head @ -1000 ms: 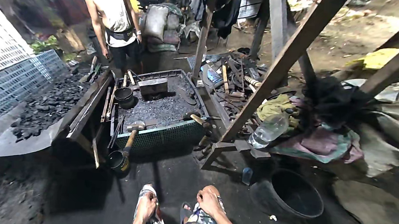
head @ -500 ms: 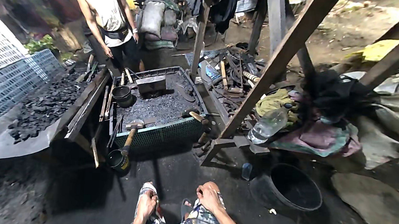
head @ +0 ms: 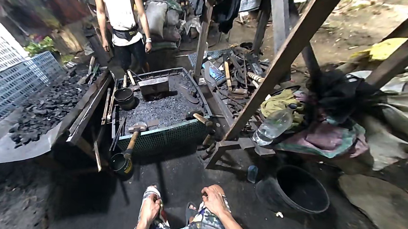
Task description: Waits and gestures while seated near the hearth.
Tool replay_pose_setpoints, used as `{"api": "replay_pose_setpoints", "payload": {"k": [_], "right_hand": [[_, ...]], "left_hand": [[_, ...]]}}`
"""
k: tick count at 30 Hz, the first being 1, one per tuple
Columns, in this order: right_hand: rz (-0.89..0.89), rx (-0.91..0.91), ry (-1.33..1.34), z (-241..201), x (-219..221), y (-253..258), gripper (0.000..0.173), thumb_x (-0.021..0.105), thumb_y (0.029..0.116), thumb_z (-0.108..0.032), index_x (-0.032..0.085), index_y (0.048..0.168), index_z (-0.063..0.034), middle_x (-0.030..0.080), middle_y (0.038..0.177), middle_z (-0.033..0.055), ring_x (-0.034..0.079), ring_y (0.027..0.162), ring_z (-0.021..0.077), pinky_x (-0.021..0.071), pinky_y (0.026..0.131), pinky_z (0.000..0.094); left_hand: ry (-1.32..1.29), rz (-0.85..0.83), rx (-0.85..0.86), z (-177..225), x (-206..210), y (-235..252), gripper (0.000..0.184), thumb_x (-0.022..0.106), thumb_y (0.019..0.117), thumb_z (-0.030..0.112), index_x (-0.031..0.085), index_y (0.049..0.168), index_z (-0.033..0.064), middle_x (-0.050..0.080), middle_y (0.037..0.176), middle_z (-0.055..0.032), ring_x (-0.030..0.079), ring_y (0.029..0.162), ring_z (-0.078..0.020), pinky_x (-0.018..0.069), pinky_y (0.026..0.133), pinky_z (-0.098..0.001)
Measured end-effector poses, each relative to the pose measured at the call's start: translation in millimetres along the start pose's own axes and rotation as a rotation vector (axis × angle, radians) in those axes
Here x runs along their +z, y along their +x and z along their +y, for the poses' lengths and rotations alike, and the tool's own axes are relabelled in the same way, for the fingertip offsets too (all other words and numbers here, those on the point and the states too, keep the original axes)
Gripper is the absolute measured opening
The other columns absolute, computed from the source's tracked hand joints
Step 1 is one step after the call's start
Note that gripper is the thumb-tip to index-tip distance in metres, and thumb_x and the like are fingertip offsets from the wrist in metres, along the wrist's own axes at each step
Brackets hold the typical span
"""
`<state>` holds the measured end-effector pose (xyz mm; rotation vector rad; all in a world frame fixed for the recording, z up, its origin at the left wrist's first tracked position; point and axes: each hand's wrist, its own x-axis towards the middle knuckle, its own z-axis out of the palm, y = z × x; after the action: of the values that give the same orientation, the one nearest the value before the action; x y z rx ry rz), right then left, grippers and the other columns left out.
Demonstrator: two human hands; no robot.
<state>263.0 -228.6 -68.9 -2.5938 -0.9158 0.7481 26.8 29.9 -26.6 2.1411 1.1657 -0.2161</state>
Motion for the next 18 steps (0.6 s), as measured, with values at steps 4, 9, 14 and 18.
{"api": "replay_pose_setpoints", "payload": {"k": [4,9,14,18], "right_hand": [[-0.010,0.007,-0.001,0,1,1,0.031,0.059,0.0934,-0.039,0.074,0.114,-0.0209,0.072,0.119,0.0049,0.063,0.122,0.0235,0.0496,0.106,0.0499],[0.106,0.020,0.570,-40,-30,-3,0.026,0.065,0.0978,-0.034,0.074,0.113,-0.0150,0.075,0.108,0.0048,0.072,0.102,0.0172,0.0587,0.096,0.0431],[-0.164,-0.525,1.512,-179,-209,-69,0.043,0.047,0.1060,-0.034,0.061,0.130,-0.0015,0.072,0.114,0.0166,0.071,0.102,0.0300,0.0606,0.091,0.0494],[-0.562,-1.200,1.636,-253,-340,-155,0.064,0.053,0.0995,-0.061,0.066,0.128,-0.0055,0.073,0.119,0.0142,0.074,0.105,0.0280,0.0637,0.089,0.0441]], "left_hand": [[-0.015,0.004,0.001,0,-1,-2,0.029,0.062,0.0949,0.039,0.074,0.109,0.0179,0.076,0.099,-0.0049,0.073,0.094,-0.0222,0.0595,0.087,-0.0537],[-0.013,0.004,0.003,-1,0,-1,0.029,0.062,0.0952,0.040,0.074,0.110,0.0180,0.076,0.099,-0.0048,0.073,0.094,-0.0222,0.0593,0.088,-0.0534],[0.027,-0.028,0.006,-3,6,6,0.029,0.063,0.0957,0.040,0.074,0.111,0.0181,0.076,0.100,-0.0053,0.073,0.095,-0.0226,0.0592,0.088,-0.0549],[-0.012,-0.032,0.014,33,-11,-27,0.031,0.063,0.0983,0.033,0.073,0.114,0.0080,0.075,0.105,-0.0135,0.073,0.101,-0.0273,0.0576,0.093,-0.0542]]}}
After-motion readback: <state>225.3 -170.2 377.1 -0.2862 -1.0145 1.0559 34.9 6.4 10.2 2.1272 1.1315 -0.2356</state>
